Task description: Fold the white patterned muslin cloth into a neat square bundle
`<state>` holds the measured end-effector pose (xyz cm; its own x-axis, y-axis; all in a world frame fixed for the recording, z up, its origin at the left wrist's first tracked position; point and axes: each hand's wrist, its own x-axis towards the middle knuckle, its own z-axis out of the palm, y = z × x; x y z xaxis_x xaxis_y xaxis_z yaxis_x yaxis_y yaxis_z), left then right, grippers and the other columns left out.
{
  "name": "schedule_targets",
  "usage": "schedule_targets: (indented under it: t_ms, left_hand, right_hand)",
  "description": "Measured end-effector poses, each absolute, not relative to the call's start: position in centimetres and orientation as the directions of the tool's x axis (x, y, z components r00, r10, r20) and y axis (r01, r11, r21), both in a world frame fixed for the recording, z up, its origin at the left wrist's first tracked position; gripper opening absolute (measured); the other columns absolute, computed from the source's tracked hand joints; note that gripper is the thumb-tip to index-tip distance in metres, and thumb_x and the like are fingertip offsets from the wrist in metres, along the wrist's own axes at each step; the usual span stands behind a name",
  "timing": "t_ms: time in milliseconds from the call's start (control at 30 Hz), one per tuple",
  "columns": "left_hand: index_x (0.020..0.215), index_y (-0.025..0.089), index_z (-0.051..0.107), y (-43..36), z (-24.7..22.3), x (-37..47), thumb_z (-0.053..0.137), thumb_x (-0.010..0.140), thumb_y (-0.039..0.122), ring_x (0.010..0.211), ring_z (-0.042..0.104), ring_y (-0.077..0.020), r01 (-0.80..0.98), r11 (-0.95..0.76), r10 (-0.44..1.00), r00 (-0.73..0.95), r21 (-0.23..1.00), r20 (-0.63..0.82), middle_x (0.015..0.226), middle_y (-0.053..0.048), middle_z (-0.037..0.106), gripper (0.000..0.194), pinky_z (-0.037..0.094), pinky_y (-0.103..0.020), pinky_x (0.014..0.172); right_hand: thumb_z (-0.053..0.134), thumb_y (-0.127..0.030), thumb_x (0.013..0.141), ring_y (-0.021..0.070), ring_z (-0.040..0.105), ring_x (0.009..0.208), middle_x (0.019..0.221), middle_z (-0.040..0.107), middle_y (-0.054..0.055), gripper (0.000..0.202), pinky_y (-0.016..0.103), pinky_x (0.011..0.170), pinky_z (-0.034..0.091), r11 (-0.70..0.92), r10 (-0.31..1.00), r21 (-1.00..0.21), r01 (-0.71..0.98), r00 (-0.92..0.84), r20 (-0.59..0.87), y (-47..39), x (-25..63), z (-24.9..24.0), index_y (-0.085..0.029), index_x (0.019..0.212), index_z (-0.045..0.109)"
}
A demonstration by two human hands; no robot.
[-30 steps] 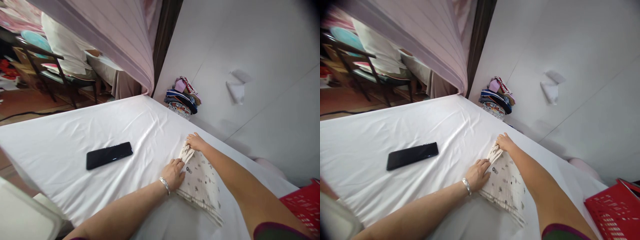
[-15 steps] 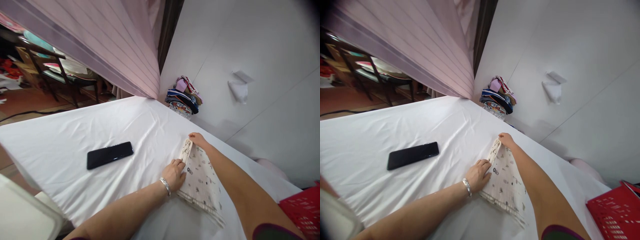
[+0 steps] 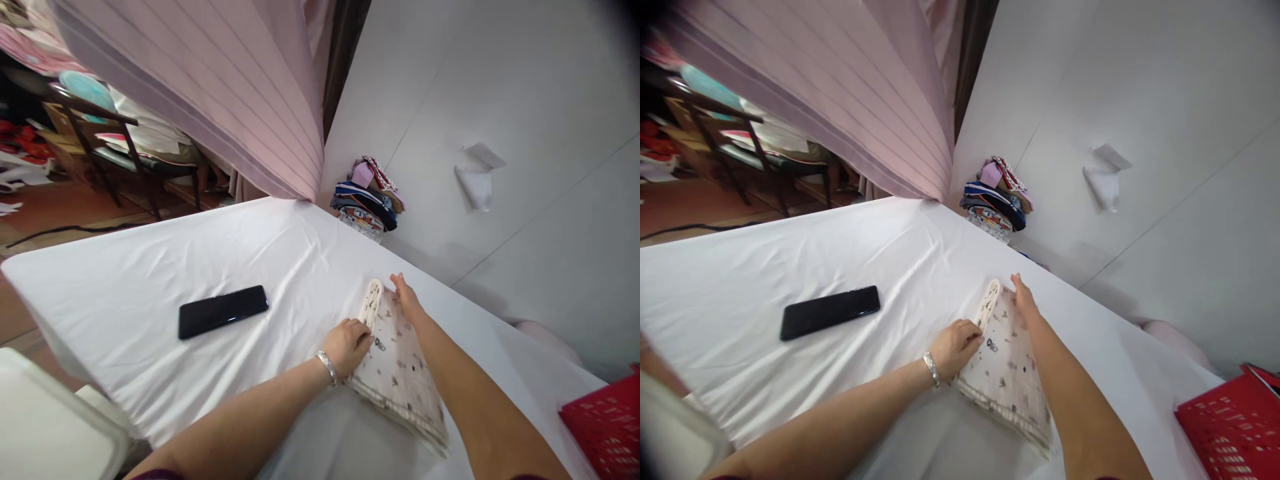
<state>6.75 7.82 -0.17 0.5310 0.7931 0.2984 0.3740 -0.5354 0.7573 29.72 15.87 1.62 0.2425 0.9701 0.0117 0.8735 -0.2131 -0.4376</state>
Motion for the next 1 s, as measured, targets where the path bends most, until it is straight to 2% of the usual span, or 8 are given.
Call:
schedule_targets:
  t_ms: [133,200,300,367,567,667,1000]
  left_hand:
    - [0.091,0.021,0.063,9.6,-0.4,6.6,0.042,0.082,0.027,0.075,0.057,-0.0125,0.43,-0.364,0.881,0.446,0.826,0.156,0.089,0.0,0.065,0.024,0.044,-0.023,0.071]
    - [0.091,0.022,0.063,11.3,0.1,7.1,0.043,0.08,0.024,0.076,0.058,-0.0124,0.496,-0.319,0.9,0.426,0.808,0.094,0.09,0.0,0.066,0.024,0.043,-0.022,0.071]
    - [0.091,0.022,0.064,14.6,1.5,9.1,0.042,0.079,0.024,0.084,0.059,-0.0141,0.59,-0.327,0.891,0.453,0.738,0.034,0.093,0.0,0.067,0.025,0.043,-0.022,0.074]
    - [0.09,0.022,0.066,16.7,2.2,11.0,0.044,0.078,0.024,0.085,0.06,-0.0161,0.63,-0.331,0.887,0.462,0.702,0.004,0.093,-0.002,0.068,0.025,0.044,-0.023,0.074]
    - [0.095,0.019,0.066,20.3,2.2,15.9,0.046,0.077,0.032,0.091,0.06,-0.0224,0.74,-0.298,0.898,0.431,0.603,-0.086,0.102,-0.009,0.066,0.03,0.046,-0.028,0.075]
    - [0.094,0.021,0.066,21.0,1.7,16.9,0.048,0.076,0.036,0.091,0.061,-0.0229,0.77,-0.286,0.897,0.425,0.571,-0.123,0.102,-0.009,0.066,0.03,0.047,-0.027,0.073]
    - [0.1,0.013,0.059,20.8,0.8,17.7,0.05,0.075,0.036,0.094,0.061,-0.0261,0.807,-0.167,0.944,0.296,0.567,-0.144,0.101,-0.017,0.065,0.036,0.045,-0.029,0.072]
  right_hand:
    - [0.019,-0.046,0.089,0.019,0.028,0.13,0.138,0.038,0.009,0.057,0.033,0.105,0.023,-0.227,0.965,-0.404,0.886,0.261,0.03,12.9,31.8,1.4,-0.014,0.13,0.043]
    - [0.027,-0.043,0.088,0.0205,0.021,0.133,0.14,0.035,0.007,0.052,0.038,0.108,0.016,-0.205,0.974,-0.321,0.925,0.226,0.028,11.3,32.5,0.6,-0.017,0.129,0.044]
    - [0.025,-0.043,0.089,0.0211,0.016,0.134,0.144,0.027,0.005,0.052,0.044,0.107,0.013,-0.179,0.983,-0.139,0.974,0.183,0.017,9.5,32.8,-0.7,-0.019,0.133,0.038]
    - [0.021,-0.044,0.09,0.02,0.015,0.134,0.146,0.023,0.004,0.054,0.043,0.107,0.012,-0.186,0.982,-0.086,0.979,0.188,0.021,9.0,32.7,-1.3,-0.019,0.135,0.034]
    - [0.021,-0.05,0.089,0.0191,0.014,0.134,0.145,0.024,0.003,0.056,0.042,0.107,0.01,-0.18,0.981,-0.083,0.98,0.185,0.058,9.2,32.6,-1.8,-0.021,0.135,0.034]
    - [0.021,-0.05,0.089,0.0187,0.014,0.134,0.145,0.023,0.004,0.056,0.042,0.106,0.01,-0.181,0.98,-0.089,0.979,0.187,0.067,9.2,32.5,-1.8,-0.021,0.135,0.034]
    - [0.028,-0.048,0.088,0.0208,0.021,0.132,0.142,0.031,0.005,0.052,0.042,0.105,0.012,-0.151,0.976,-0.124,0.981,0.168,0.14,9.1,32.4,-1.8,-0.021,0.13,0.042]
